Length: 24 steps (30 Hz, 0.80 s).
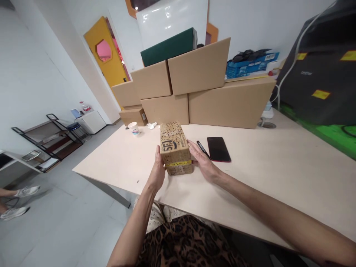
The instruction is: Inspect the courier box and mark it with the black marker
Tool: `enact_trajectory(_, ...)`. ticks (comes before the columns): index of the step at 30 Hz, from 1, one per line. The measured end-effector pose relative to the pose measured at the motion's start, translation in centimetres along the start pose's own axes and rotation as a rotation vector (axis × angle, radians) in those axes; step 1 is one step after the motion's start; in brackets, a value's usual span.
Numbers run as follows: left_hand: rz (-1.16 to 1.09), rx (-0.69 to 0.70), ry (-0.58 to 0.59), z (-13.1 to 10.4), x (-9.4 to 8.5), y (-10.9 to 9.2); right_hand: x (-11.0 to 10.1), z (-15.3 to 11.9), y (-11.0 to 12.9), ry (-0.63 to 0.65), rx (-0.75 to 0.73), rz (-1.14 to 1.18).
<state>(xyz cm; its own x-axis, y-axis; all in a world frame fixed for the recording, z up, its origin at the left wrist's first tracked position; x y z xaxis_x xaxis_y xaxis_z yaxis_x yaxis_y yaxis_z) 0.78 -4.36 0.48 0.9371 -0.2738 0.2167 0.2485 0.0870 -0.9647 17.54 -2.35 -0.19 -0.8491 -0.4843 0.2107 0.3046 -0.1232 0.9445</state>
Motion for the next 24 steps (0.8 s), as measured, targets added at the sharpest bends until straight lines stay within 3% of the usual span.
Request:
enact_trajectory(3, 0.104, -0.005, 0.000, -1.2, -0.3, -0.4, 0.9, -0.1, 0.2, 0.092, -0.015, 0.060)
enact_trajectory(6, 0.188, 0.039, -0.022, -2.2, -0.5, -1.6, 1.4, -0.2, 0.7, 0.087, -0.068, 0.105)
enact_trajectory(11, 0.436, 0.180, 0.097, -2.9, 1.9, -3.1, -0.1, -0.2, 0.0, -0.206, -0.146, 0.127)
enact_trajectory(14, 0.667, 0.180, 0.120, -2.9, 3.3, -2.2, -1.9, -0.3, -0.9, -0.358, -0.107, 0.113)
enact_trajectory(17, 0.812, 0.134, 0.148, -2.5, 4.1, -0.6, -3.5, -0.6, -1.1, -0.426, -0.071, 0.086)
enact_trajectory(24, 0.879, 0.093, 0.227, -1.6, 4.7, 1.1, -3.7, -0.4, -0.3, -0.314, -0.096, 0.013)
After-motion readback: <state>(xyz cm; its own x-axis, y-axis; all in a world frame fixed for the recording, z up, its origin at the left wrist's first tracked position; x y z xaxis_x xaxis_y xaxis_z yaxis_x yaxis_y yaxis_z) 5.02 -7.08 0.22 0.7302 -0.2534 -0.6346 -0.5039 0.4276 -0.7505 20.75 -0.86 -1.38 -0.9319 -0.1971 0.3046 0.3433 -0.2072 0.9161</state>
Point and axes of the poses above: each hand's wrist, its own z-axis towards the middle knuckle, its own x-axis out of the palm, y = z × x, the point moved 7 cm from there along z, towards the middle knuckle, and after that the axes turned 13 degrees about y, right-handed, at the moved point
